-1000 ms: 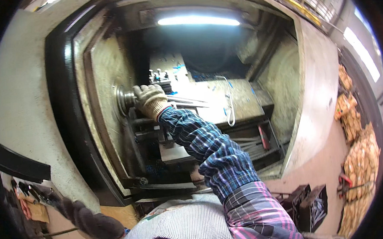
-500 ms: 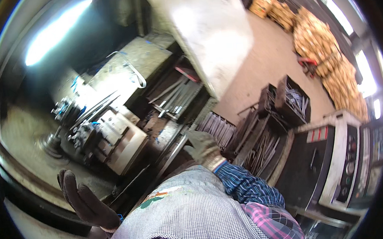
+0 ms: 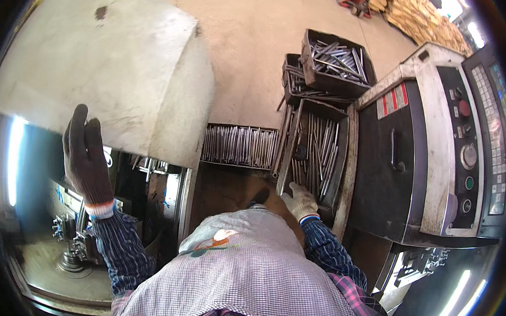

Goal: The person repeatedly picks up metal rods from a bin, inserts them into a lathe chuck, and removes them after a brief operation. The person then places the processed rods into a collection bin. This cycle is repeated multiple times throughout the clip.

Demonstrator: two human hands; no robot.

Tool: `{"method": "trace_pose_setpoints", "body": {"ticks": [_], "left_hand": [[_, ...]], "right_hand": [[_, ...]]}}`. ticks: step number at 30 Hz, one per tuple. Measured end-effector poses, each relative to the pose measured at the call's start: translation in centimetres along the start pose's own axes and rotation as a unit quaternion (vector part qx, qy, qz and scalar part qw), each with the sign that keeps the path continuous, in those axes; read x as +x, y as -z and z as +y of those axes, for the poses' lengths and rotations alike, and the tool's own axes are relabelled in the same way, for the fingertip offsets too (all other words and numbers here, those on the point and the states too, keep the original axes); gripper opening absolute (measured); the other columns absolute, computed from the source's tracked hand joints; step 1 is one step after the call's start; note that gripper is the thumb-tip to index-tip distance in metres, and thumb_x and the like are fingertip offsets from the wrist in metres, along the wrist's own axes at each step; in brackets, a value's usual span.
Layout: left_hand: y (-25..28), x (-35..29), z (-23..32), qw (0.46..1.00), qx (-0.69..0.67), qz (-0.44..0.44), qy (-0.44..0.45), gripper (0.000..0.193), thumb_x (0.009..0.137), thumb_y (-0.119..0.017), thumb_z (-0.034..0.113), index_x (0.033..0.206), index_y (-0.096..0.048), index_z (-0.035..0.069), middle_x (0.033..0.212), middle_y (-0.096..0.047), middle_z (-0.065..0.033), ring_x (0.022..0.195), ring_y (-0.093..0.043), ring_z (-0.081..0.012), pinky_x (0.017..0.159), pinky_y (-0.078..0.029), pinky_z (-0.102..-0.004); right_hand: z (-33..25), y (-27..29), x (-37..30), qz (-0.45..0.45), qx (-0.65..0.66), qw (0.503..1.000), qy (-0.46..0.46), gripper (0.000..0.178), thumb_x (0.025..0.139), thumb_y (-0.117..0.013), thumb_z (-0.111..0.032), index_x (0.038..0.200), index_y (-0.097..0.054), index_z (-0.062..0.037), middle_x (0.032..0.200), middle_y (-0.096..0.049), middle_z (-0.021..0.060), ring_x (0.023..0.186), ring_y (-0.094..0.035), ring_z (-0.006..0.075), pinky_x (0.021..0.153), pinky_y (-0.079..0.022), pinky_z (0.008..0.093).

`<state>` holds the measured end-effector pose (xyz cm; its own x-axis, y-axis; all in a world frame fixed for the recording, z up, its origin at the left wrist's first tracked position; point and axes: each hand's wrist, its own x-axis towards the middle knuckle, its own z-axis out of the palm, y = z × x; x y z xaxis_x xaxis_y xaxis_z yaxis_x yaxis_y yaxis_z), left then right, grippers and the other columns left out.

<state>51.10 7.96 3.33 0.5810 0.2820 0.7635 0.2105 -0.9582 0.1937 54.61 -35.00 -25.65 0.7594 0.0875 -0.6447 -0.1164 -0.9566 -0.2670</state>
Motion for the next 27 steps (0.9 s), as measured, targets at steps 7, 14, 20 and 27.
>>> {"method": "trace_pose_setpoints", "body": {"ticks": [7, 14, 20, 27], "left_hand": [[-5.2, 1.3, -1.2, 0.986, 0.148, 0.049, 0.058, 0.028, 0.103, -0.069, 0.027, 0.128, -0.073, 0.013, 0.117, -0.074, -0.0148, 0.101, -0.073, -0.0315, 0.083, -0.059, -0.0422], [-6.2, 1.3, -0.7, 0.969, 0.223, 0.066, 0.089, 0.032, 0.105, -0.064, 0.035, 0.130, -0.072, 0.016, 0.118, -0.074, -0.0145, 0.102, -0.073, -0.0331, 0.082, -0.059, -0.0430], [-7.0, 1.2, -0.6, 0.968, 0.208, 0.104, 0.094, 0.035, 0.106, -0.063, 0.035, 0.131, -0.071, 0.013, 0.123, -0.073, -0.0176, 0.105, -0.073, -0.0333, 0.086, -0.060, -0.0426], [-6.8, 1.0, -0.4, 0.967, 0.220, 0.108, 0.065, 0.032, 0.106, -0.064, 0.026, 0.128, -0.071, 0.005, 0.122, -0.073, -0.0188, 0.109, -0.070, -0.0334, 0.090, -0.060, -0.0420]], "right_hand": [[8.2, 1.9, 0.6, -0.004, 0.117, 0.986, -0.117, 0.070, 0.101, -0.060, -0.047, 0.160, -0.044, -0.0133, 0.166, -0.041, 0.0143, 0.151, -0.042, 0.0354, 0.125, -0.035, 0.0449], [9.5, 2.8, 0.9, 0.005, 0.181, 0.975, -0.125, 0.072, 0.098, -0.063, -0.050, 0.158, -0.047, -0.0125, 0.163, -0.046, 0.0152, 0.148, -0.046, 0.0369, 0.123, -0.037, 0.0466], [9.4, 0.7, 2.6, 0.029, 0.219, 0.967, -0.125, 0.071, 0.098, -0.062, -0.052, 0.156, -0.051, -0.0125, 0.164, -0.044, 0.0148, 0.150, -0.044, 0.0356, 0.124, -0.035, 0.0493], [9.4, 1.2, 3.1, 0.022, 0.239, 0.961, -0.135, 0.069, 0.099, -0.062, -0.050, 0.156, -0.051, -0.0124, 0.164, -0.044, 0.0160, 0.150, -0.042, 0.0379, 0.125, -0.033, 0.0480]]}}
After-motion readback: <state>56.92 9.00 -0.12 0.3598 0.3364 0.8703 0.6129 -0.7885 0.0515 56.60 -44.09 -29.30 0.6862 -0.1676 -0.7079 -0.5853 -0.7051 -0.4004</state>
